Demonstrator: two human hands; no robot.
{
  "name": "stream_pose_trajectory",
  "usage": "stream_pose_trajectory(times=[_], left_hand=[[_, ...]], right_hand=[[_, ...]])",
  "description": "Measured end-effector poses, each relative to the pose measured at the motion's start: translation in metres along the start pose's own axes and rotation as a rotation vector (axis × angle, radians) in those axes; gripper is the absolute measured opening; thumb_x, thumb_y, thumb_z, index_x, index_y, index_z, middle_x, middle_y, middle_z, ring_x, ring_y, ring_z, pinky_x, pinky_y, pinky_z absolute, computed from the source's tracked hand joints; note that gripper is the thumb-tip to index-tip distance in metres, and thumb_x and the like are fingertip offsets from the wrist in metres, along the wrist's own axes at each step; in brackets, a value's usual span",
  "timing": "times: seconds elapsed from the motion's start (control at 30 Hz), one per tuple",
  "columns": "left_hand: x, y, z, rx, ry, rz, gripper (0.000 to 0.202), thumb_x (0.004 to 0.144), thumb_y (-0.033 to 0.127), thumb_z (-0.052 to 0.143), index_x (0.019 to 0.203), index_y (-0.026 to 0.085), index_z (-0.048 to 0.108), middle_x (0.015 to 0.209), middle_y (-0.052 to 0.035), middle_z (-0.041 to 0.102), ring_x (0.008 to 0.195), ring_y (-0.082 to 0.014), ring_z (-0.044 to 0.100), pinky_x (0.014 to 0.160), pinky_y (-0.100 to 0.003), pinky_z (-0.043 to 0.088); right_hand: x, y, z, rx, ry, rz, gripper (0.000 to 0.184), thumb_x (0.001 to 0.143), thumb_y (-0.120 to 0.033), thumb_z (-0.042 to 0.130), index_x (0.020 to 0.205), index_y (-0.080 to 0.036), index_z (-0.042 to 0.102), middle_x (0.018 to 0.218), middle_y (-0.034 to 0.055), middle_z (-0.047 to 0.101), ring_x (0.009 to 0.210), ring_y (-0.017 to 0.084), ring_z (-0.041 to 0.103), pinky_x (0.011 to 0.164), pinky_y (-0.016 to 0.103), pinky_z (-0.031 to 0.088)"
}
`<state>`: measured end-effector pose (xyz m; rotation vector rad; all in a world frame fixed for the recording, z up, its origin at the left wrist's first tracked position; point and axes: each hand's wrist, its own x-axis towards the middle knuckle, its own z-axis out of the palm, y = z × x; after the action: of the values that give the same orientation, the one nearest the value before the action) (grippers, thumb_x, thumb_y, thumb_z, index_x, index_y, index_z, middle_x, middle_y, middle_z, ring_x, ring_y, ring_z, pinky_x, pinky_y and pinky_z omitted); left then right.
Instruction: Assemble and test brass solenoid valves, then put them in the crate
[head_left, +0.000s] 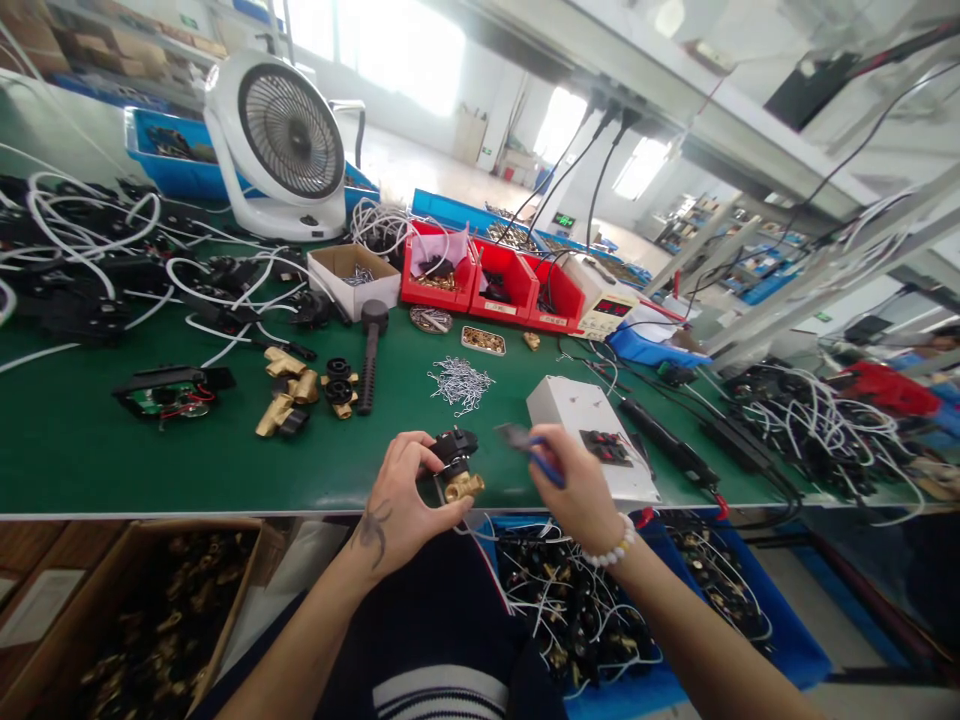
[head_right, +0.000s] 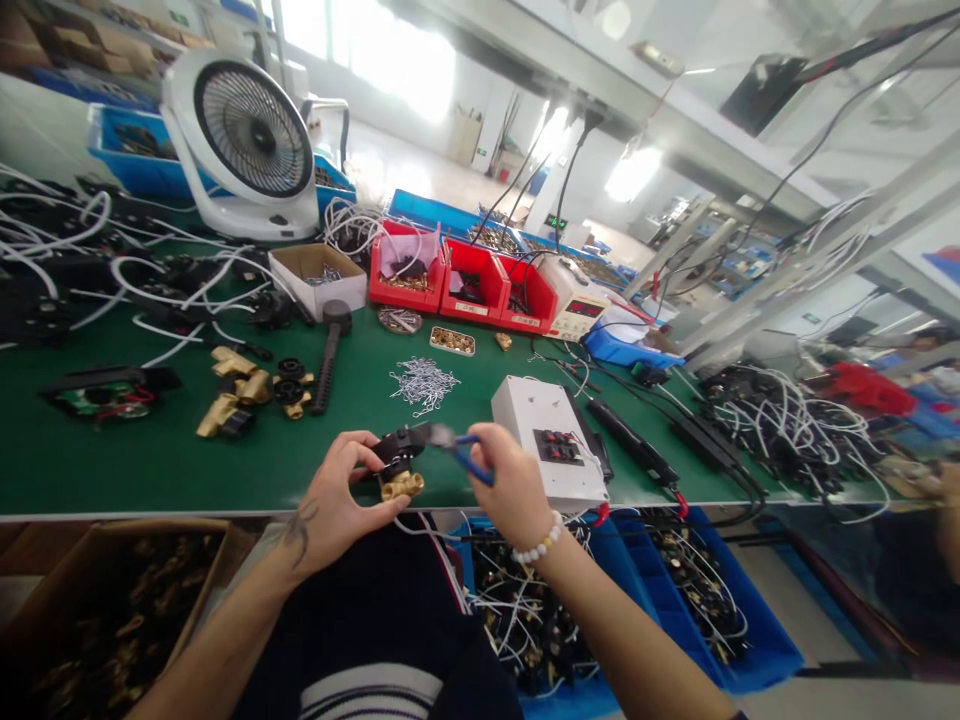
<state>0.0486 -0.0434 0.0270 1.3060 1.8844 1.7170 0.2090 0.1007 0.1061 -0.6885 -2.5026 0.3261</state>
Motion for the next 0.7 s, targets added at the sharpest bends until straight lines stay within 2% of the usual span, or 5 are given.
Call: stream_pose_trajectory(times=[0.1,0.27,0.43,0.6,0.7], left_hand=[[0.000,-0.001,0.000,0.026,-0.001,0.023,0.034,0.067,0.025,0.079,0.085,0.020,0.051,0.114,-0.0086,0.053,0.110,-0.0279,0.055,0.095,-0.052,0.051],[0.001,-0.003,-0.002,0.003,-0.009,-0.007,0.033,0.069,0.028,0.078,0.085,0.021,0.050,0.115,-0.0086,0.052,0.109,-0.0272,0.056,0.095,-0.052,0.051],[0.002,-0.001,-0.003,0.000,-0.006,-0.011,0.033,0.067,0.028,0.078,0.082,0.021,0.050,0.112,-0.0087,0.053,0.108,-0.0277,0.055,0.094,-0.052,0.051],[0.002,0.001,-0.004,-0.015,-0.013,-0.038,0.033,0.066,0.029,0.078,0.082,0.020,0.051,0.113,-0.0094,0.053,0.106,-0.0278,0.056,0.092,-0.051,0.052],[0.003,0.000,-0.004,-0.011,-0.012,-0.028,0.033,0.066,0.029,0.078,0.081,0.021,0.051,0.112,-0.0091,0.053,0.106,-0.0276,0.056,0.094,-0.052,0.051]], right_hand=[[-0.001,-0.001,0.003,-0.082,-0.294,-0.092,0.020,0.081,-0.008,0.048,0.091,-0.021,0.061,0.074,0.0018,0.060,0.059,0.015,0.054,0.056,0.026,0.039],[0.005,0.001,-0.003,0.048,0.102,-0.009,0.014,0.089,-0.017,0.047,0.100,-0.021,0.056,0.074,0.0003,0.059,0.061,0.015,0.054,0.059,0.026,0.043],[0.010,0.002,-0.005,-0.172,-0.283,-0.105,0.025,0.078,-0.005,0.050,0.095,-0.020,0.061,0.076,0.0019,0.061,0.060,0.015,0.055,0.056,0.025,0.039],[0.011,0.001,-0.008,-0.008,0.197,-0.019,0.011,0.092,-0.020,0.047,0.099,-0.020,0.055,0.083,0.0035,0.062,0.069,0.017,0.058,0.065,0.028,0.046],[0.009,0.004,-0.003,-0.115,-0.137,-0.060,0.019,0.082,-0.011,0.049,0.095,-0.021,0.058,0.078,0.0025,0.061,0.063,0.017,0.056,0.061,0.028,0.043]])
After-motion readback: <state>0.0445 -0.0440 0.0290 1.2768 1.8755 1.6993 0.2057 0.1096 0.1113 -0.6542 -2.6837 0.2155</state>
